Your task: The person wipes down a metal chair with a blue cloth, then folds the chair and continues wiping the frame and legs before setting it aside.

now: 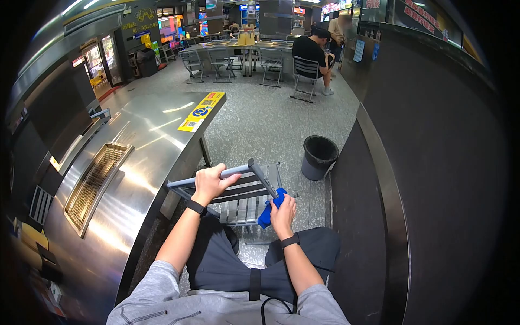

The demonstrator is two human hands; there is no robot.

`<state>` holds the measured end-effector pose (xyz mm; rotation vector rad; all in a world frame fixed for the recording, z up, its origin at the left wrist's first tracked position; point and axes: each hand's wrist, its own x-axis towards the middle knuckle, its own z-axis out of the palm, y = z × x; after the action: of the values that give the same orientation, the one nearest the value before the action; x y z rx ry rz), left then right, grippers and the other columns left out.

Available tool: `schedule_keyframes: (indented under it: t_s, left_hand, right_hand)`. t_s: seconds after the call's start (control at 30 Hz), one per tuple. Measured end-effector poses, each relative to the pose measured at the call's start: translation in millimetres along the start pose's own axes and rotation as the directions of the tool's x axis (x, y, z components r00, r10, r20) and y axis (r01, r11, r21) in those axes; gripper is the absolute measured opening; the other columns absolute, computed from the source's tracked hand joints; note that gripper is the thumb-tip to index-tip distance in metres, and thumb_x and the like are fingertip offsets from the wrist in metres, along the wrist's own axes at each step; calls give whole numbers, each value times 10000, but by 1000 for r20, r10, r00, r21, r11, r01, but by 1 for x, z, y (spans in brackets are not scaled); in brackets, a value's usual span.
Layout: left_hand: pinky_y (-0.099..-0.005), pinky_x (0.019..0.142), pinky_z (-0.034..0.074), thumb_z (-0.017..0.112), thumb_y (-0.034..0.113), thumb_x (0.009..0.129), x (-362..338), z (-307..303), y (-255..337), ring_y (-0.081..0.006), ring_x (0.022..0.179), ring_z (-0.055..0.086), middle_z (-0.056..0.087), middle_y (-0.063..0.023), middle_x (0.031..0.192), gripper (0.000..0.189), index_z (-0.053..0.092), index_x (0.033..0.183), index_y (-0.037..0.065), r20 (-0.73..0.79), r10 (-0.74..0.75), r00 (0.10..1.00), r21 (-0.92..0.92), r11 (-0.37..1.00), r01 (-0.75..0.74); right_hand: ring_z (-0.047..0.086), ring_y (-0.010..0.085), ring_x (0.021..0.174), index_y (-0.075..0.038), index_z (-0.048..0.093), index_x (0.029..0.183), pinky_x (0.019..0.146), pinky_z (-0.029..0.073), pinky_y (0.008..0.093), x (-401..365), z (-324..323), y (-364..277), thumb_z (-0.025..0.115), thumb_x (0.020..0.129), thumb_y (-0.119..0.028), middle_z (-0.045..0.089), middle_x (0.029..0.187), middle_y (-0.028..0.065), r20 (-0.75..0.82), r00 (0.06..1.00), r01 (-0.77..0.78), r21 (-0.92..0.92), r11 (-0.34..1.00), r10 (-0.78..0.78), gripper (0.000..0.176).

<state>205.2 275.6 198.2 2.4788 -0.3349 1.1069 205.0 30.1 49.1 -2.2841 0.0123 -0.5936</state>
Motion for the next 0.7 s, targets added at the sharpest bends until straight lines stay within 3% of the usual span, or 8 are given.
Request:
schedule_keyframes:
  t_s: [0.13,0.27,0.53,0.63,0.7]
  left_hand:
    - [-404,455,448,737,571,781,-1,0,-3,-310,495,603,543,-95,513,533,538,637,99,12,9,1000,5,1000,-9]
    - [-400,462,450,750,544,781,-1,1,-1,-308,503,608,549,-94,524,509,553,655,92,35,-7,999,-27,1000,8]
    - [-396,479,449,756,509,792,7,5,9,-296,526,597,547,-95,560,490,549,676,80,40,72,997,-50,996,-70]
    - [-382,471,442,758,494,794,8,8,7,-288,515,593,541,-88,547,478,548,676,81,32,54,998,-48,997,-52]
    - [-383,481,445,755,493,800,8,8,4,-287,518,595,543,-92,547,465,570,692,80,70,21,997,-53,998,-17]
  right_hand:
    - [530,398,1086,11,554,1173,950,419,459,11,-15,-27,772,814,-230,576,1105,207,-109,981,178,151,972,-163,484]
    - [572,383,1028,-16,580,1155,900,453,458,17,-15,-29,792,791,-234,603,1065,175,-101,981,186,210,960,-168,474]
    - [600,400,971,-28,610,1111,837,476,464,19,-22,-5,777,806,-240,617,1025,185,-44,992,129,273,953,-121,407]
    - [606,402,961,-39,621,1111,824,479,465,11,-18,25,777,809,-256,620,1021,185,46,998,37,107,994,-42,403]
    - [605,407,966,-37,634,1109,819,483,464,1,-8,45,771,817,-260,620,1017,195,72,997,-19,99,995,12,391]
